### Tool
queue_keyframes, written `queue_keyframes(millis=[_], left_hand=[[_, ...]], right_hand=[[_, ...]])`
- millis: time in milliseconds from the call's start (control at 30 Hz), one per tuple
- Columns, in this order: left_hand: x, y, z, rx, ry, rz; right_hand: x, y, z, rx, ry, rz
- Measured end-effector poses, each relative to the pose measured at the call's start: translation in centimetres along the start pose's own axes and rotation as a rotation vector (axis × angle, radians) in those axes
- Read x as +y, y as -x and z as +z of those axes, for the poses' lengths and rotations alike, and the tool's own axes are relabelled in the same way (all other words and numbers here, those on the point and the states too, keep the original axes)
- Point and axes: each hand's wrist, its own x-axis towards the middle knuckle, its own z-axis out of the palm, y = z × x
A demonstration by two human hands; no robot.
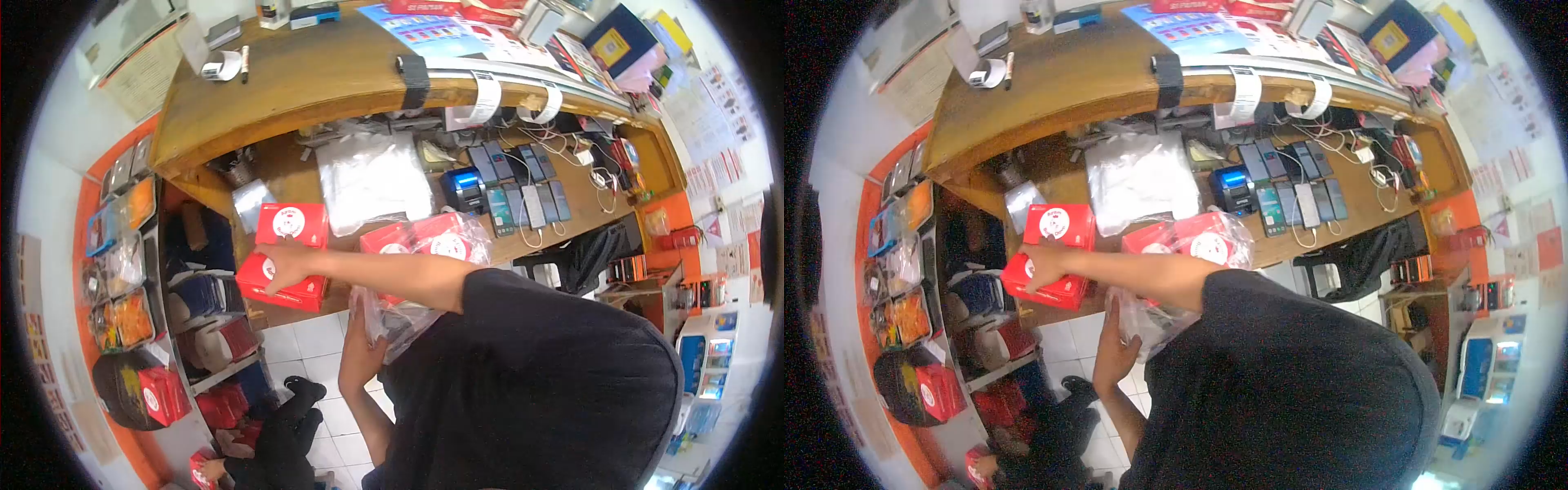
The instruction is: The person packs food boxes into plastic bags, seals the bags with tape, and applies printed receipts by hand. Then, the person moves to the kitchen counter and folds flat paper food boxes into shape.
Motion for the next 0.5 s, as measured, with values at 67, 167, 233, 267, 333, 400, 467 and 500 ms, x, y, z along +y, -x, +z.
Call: queue_keyframes(millis=[67, 167, 233, 267, 333, 400, 467, 500], left_hand=[[0.6, -0.5, -0.6, -0.035, 0.023, 0.020], [1.7, -1.5, -1.6, -0.079, 0.020, -0.006], [2.3, -2.4, -2.3, -0.099, 0.064, -0.132], [1.8, -2.9, -2.4, -0.088, 0.039, -0.101], [1.8, -3.9, -2.5, -0.030, -0.029, 0.004], [2.6, -5.1, -3.1, -0.045, -0.118, 0.101], [4.1, -5.9, -3.2, -0.086, -0.092, 0.127], [4.8, -6.1, -3.2, -0.109, -0.080, 0.134]], right_hand=[[-1.4, 4.4, -5.2, 0.007, -0.077, -0.082], [-3.9, 13.9, -13.2, -0.041, -0.104, -0.034], [-5.1, 20.0, -16.5, -0.071, 0.060, 0.181], [-3.7, 22.1, -17.0, -0.125, 0.115, 0.202], [-1.5, 23.7, -16.5, -0.232, 0.183, 0.303], [0.3, 24.6, -15.5, -0.343, 0.206, 0.458], [1.9, 23.2, -14.0, -0.349, 0.173, 0.444], [2.9, 22.0, -12.7, -0.355, 0.152, 0.435]])
